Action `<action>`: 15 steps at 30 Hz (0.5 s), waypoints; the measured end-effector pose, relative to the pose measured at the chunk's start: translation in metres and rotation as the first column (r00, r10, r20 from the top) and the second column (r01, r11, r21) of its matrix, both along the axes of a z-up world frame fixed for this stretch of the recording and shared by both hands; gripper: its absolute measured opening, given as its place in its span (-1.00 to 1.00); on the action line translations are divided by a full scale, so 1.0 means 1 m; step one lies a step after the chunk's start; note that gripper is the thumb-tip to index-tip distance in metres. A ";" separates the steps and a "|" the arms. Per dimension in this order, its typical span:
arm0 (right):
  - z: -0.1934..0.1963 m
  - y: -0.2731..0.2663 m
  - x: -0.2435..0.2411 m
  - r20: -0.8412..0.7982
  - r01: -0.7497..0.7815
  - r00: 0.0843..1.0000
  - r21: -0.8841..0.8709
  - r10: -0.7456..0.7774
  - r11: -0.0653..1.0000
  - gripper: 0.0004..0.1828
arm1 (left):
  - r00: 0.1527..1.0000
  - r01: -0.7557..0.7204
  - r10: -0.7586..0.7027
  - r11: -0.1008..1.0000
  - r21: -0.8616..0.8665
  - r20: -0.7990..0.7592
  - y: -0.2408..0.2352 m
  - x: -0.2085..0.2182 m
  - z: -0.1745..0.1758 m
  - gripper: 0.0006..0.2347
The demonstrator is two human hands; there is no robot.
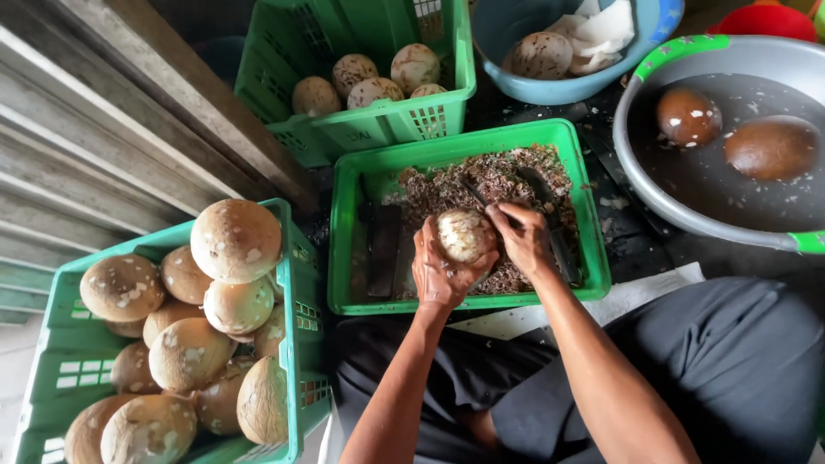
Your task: The person sits cross-legged on the floor and uses a knife to peel the outer skin of a round fruit. The peels fall into a green tray below. The person rotates the fruit to remove the skin in sections.
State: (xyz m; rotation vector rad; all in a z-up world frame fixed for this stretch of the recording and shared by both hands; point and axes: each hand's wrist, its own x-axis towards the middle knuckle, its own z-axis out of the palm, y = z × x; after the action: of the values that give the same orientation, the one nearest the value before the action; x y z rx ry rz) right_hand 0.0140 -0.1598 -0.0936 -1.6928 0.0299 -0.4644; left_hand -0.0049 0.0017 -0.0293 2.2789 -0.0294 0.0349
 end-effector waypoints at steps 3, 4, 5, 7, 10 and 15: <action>0.000 0.001 -0.006 -0.090 0.126 0.989 0.102 -0.117 0.987 -0.74 | 0.998 0.010 -0.012 1.000 -0.023 -0.058 0.001 -0.001 0.019 0.04; 0.000 0.003 -0.003 -0.086 0.159 0.986 0.239 -0.143 0.958 -0.72 | 0.996 0.020 -0.021 1.000 -0.008 -0.091 0.002 -0.001 0.024 0.06; -0.002 0.007 -0.002 -0.096 0.204 0.979 0.376 -0.181 0.904 -0.71 | 0.990 0.043 -0.041 0.999 0.014 -0.133 0.003 -0.001 0.030 0.07; -0.008 0.007 -0.006 -0.137 0.232 0.972 0.387 -0.193 0.893 -0.76 | 0.989 0.037 -0.032 0.999 0.034 -0.147 0.019 -0.017 0.034 0.05; 0.025 0.011 -0.016 -0.188 0.279 0.958 0.445 -0.215 0.851 -0.85 | 0.991 0.075 -0.075 0.997 -0.007 -0.109 0.059 -0.047 0.027 -0.34; -0.011 0.009 -0.005 -0.275 0.325 0.940 0.546 -0.200 0.772 -0.67 | 0.902 0.343 -0.364 0.931 -0.125 -0.234 0.129 -0.143 0.046 -0.79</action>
State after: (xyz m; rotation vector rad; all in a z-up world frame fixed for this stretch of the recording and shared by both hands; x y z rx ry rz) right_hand 0.0086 -0.1512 -0.1047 -1.1101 0.5229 -0.4318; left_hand -0.1481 0.1310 0.0171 2.1472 -0.3025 -0.4398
